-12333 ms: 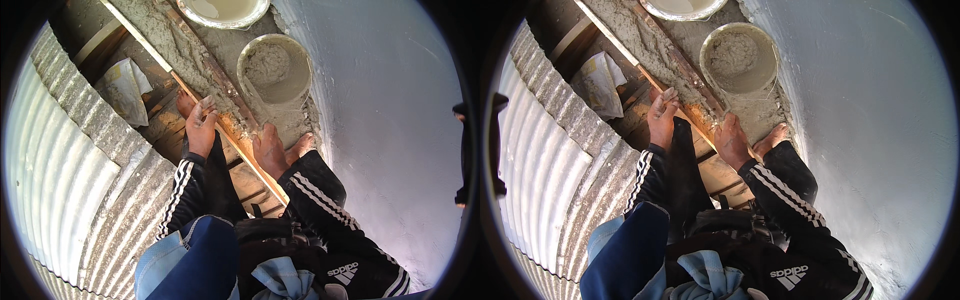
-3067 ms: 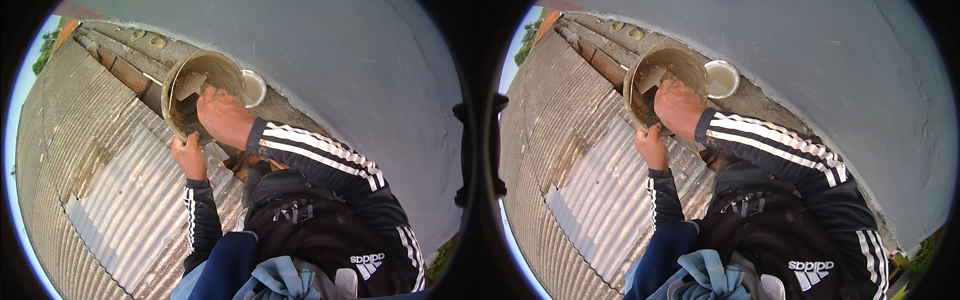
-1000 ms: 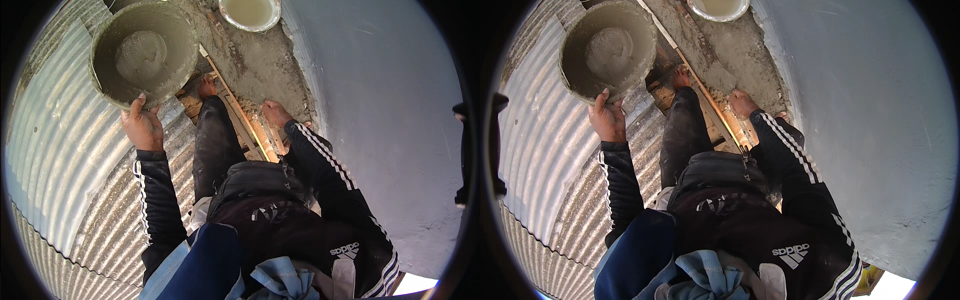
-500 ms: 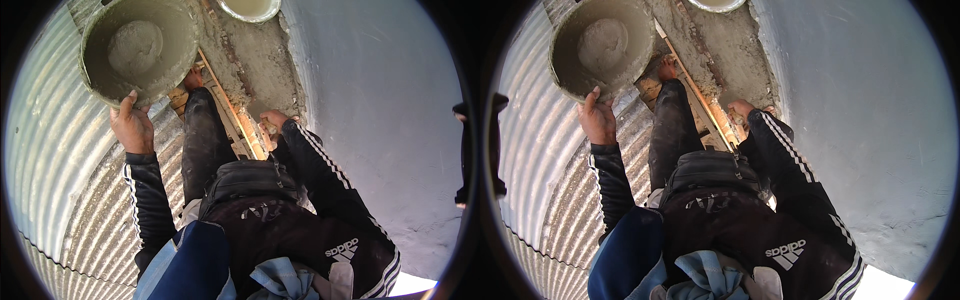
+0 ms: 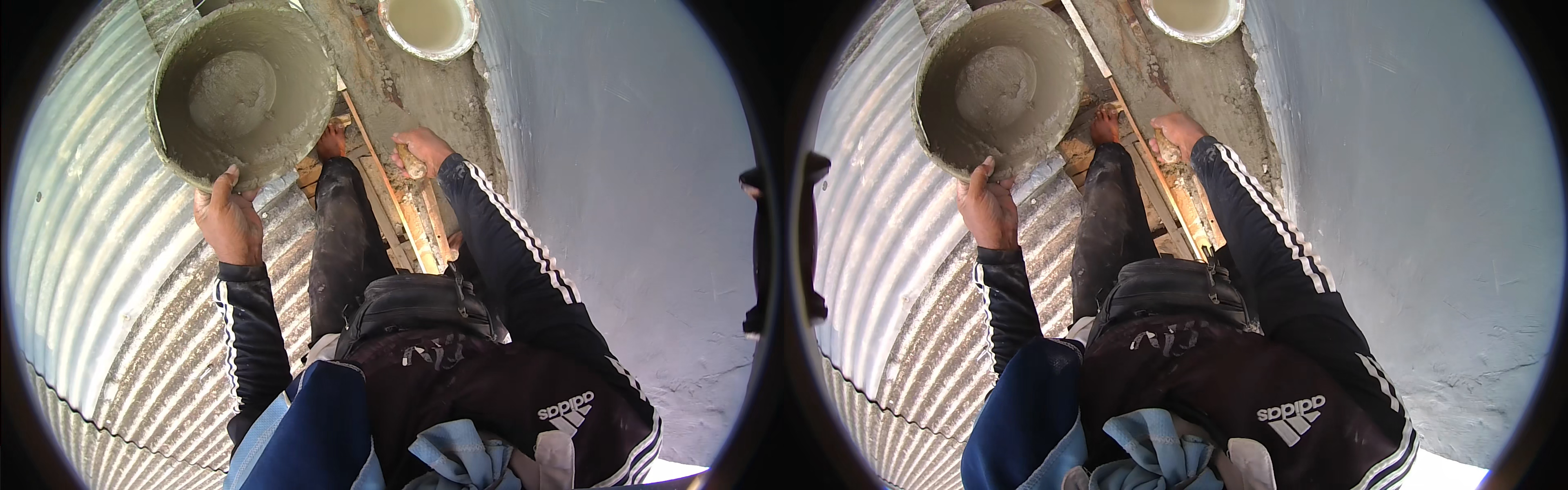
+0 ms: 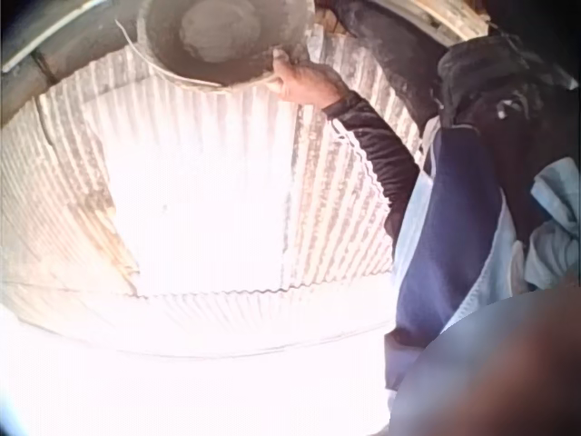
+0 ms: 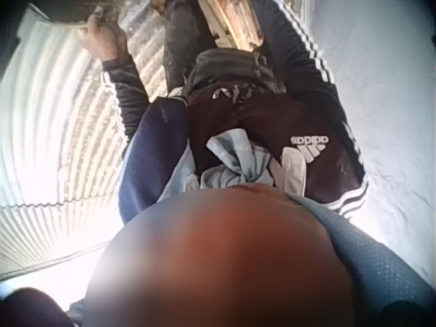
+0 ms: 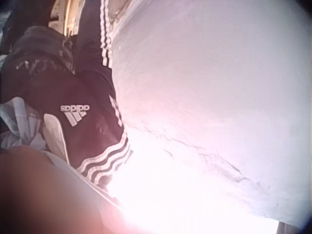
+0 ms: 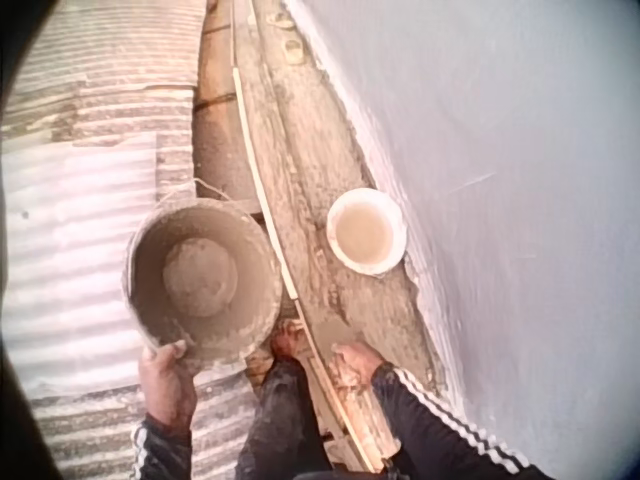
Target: The person scoops wet cement from a bucket with a trowel and spreads it along a narrow gap between corrugated roof sheets. They repeatedly smooth the cement with the trowel and occasionally use their hand to press and level the material.
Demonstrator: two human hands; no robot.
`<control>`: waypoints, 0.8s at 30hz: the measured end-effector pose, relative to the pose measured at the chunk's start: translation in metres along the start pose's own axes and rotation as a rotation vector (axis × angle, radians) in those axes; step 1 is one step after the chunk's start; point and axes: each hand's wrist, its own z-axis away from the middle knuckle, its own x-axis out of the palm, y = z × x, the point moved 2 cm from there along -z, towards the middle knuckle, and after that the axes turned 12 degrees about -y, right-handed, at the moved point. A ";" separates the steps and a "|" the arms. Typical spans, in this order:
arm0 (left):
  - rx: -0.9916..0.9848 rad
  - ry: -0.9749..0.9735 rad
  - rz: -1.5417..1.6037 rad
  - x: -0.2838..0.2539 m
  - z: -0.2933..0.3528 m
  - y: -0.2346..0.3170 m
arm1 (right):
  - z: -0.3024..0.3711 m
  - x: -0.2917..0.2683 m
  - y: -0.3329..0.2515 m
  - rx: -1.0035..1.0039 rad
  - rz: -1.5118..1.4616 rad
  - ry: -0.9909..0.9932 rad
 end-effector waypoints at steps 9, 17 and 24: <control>-0.007 -0.015 0.020 -0.014 -0.002 -0.002 | -0.005 -0.029 0.023 0.211 0.094 0.259; -0.034 0.060 0.001 -0.018 0.000 -0.002 | -0.046 -0.002 -0.074 -0.030 0.329 0.023; 0.009 0.055 -0.015 -0.021 0.002 0.002 | -0.080 0.004 -0.030 -0.094 2.211 0.129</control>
